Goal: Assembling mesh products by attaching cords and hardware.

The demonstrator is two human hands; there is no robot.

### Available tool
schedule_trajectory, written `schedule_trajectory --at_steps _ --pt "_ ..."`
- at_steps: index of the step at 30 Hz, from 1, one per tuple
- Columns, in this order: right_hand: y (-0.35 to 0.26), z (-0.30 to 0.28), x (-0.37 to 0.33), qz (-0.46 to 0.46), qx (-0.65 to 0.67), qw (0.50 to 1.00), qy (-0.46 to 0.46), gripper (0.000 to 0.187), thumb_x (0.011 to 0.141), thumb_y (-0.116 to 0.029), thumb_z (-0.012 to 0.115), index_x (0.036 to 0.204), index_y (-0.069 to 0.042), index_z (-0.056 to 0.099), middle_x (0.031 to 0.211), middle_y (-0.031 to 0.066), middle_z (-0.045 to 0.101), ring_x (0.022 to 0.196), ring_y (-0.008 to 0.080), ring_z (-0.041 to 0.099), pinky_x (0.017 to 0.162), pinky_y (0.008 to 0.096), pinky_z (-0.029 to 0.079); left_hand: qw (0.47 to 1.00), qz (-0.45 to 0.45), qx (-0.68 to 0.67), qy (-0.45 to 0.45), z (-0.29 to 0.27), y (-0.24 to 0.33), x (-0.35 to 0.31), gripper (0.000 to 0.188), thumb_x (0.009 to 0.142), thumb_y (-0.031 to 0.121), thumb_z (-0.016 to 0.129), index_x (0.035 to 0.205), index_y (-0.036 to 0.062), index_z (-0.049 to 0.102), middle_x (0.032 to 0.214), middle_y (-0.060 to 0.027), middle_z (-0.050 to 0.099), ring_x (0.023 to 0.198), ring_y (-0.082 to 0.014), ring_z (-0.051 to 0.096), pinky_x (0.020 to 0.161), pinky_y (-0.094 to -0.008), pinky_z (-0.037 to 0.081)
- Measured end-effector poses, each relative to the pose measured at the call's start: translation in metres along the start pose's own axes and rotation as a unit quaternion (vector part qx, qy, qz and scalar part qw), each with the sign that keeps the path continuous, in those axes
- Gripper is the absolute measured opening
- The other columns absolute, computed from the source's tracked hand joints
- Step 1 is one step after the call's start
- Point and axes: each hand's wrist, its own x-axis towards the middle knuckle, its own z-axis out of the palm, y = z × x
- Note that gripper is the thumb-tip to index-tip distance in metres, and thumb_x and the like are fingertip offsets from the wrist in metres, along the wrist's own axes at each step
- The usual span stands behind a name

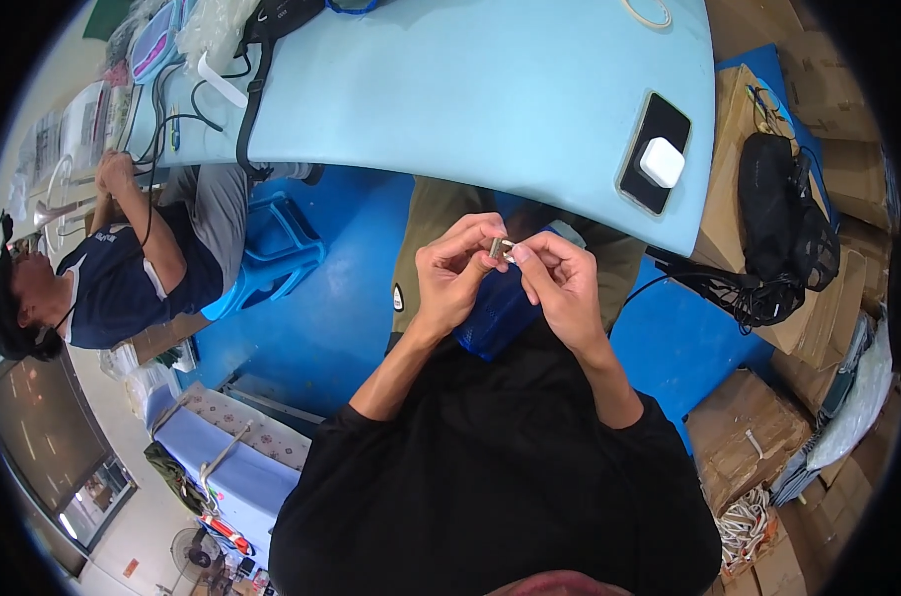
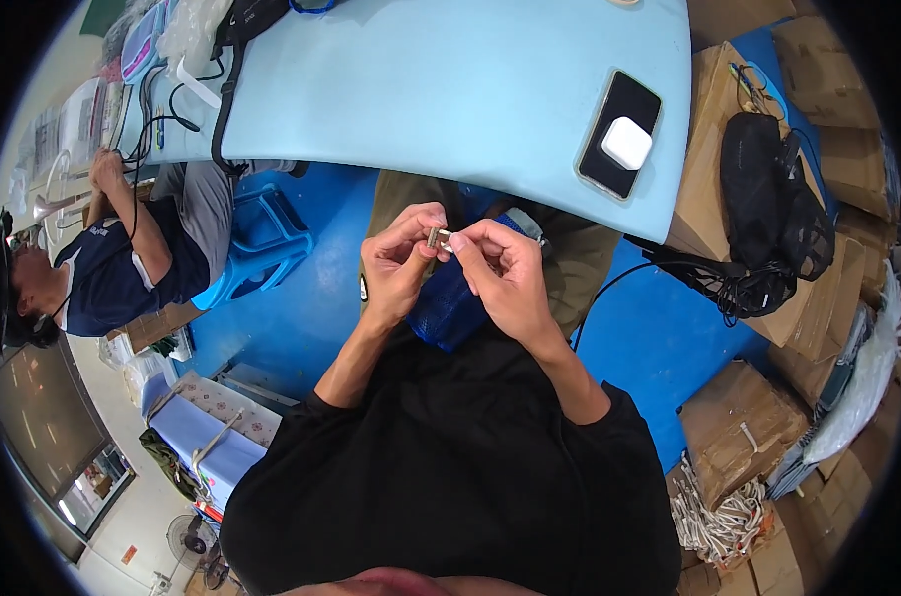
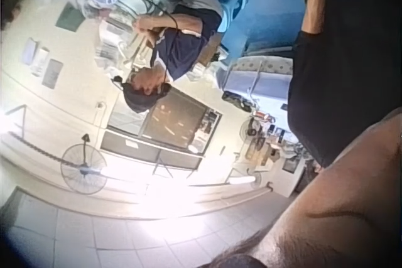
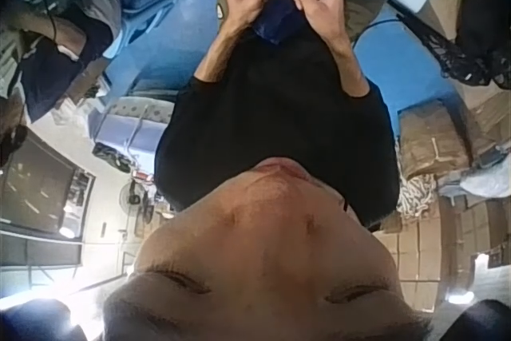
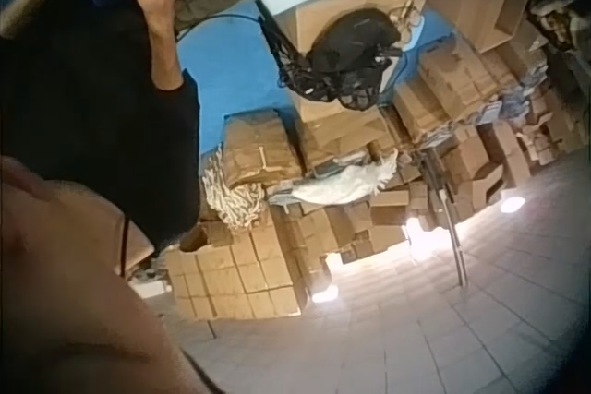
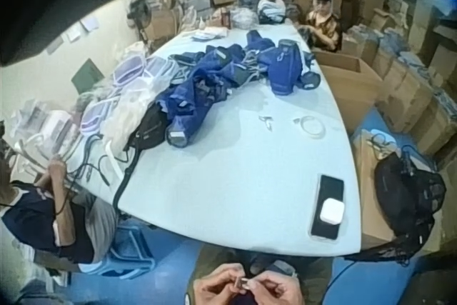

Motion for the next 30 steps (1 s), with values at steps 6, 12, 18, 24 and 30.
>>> schedule_trajectory --at_steps 6,12,18,24,30 --pt "-0.002 0.002 0.001 -0.006 -0.007 1.000 -0.001 0.015 0.104 -0.011 0.065 0.096 0.001 0.070 0.074 -0.0049 0.064 0.061 -0.0017 0.044 0.054 0.0190 0.031 1.000 0.021 0.007 0.018 0.006 -0.001 0.000 0.015 0.097 -0.007 0.065 0.111 -0.0083 0.070 0.116 -0.0149 0.065 0.087 -0.0139 0.066 0.077 -0.0277 0.059" --pt "-0.002 0.001 0.000 -0.029 -0.045 0.999 0.013 0.015 0.102 -0.009 0.067 0.093 0.002 0.069 0.073 -0.0057 0.064 0.063 -0.0029 0.042 0.054 0.0193 0.029 0.998 0.040 0.030 0.028 0.011 0.000 0.001 0.010 0.096 -0.009 0.064 0.105 -0.0103 0.069 0.112 -0.0140 0.065 0.085 -0.0130 0.064 0.075 -0.0266 0.057" --pt "-0.005 -0.001 0.000 -0.030 -0.072 0.997 0.015 0.015 0.100 -0.008 0.069 0.089 0.003 0.068 0.070 -0.0055 0.062 0.062 -0.0023 0.042 0.054 0.0198 0.029 0.998 0.047 0.032 0.037 0.012 -0.002 0.001 0.010 0.096 -0.009 0.065 0.105 -0.0107 0.069 0.111 -0.0139 0.066 0.085 -0.0124 0.064 0.074 -0.0262 0.057" --pt "-0.007 0.001 -0.003 -0.059 -0.129 0.989 0.045 0.012 0.096 -0.005 0.072 0.092 0.006 0.072 0.073 -0.0004 0.069 0.065 -0.0007 0.051 0.054 0.0188 0.036 0.995 0.069 0.060 0.035 0.011 -0.003 -0.001 0.011 0.097 -0.009 0.064 0.106 -0.0105 0.069 0.111 -0.0142 0.066 0.085 -0.0126 0.064 0.073 -0.0260 0.059" --pt "-0.013 0.007 -0.008 -0.064 -0.150 0.984 0.071 0.008 0.094 -0.001 0.074 0.095 0.006 0.077 0.077 0.0005 0.070 0.066 0.0009 0.053 0.056 0.0180 0.037 0.996 0.056 0.061 0.031 0.011 -0.001 0.000 0.015 0.097 -0.012 0.061 0.108 -0.0088 0.070 0.114 -0.0140 0.067 0.084 -0.0114 0.064 0.072 -0.0264 0.059"
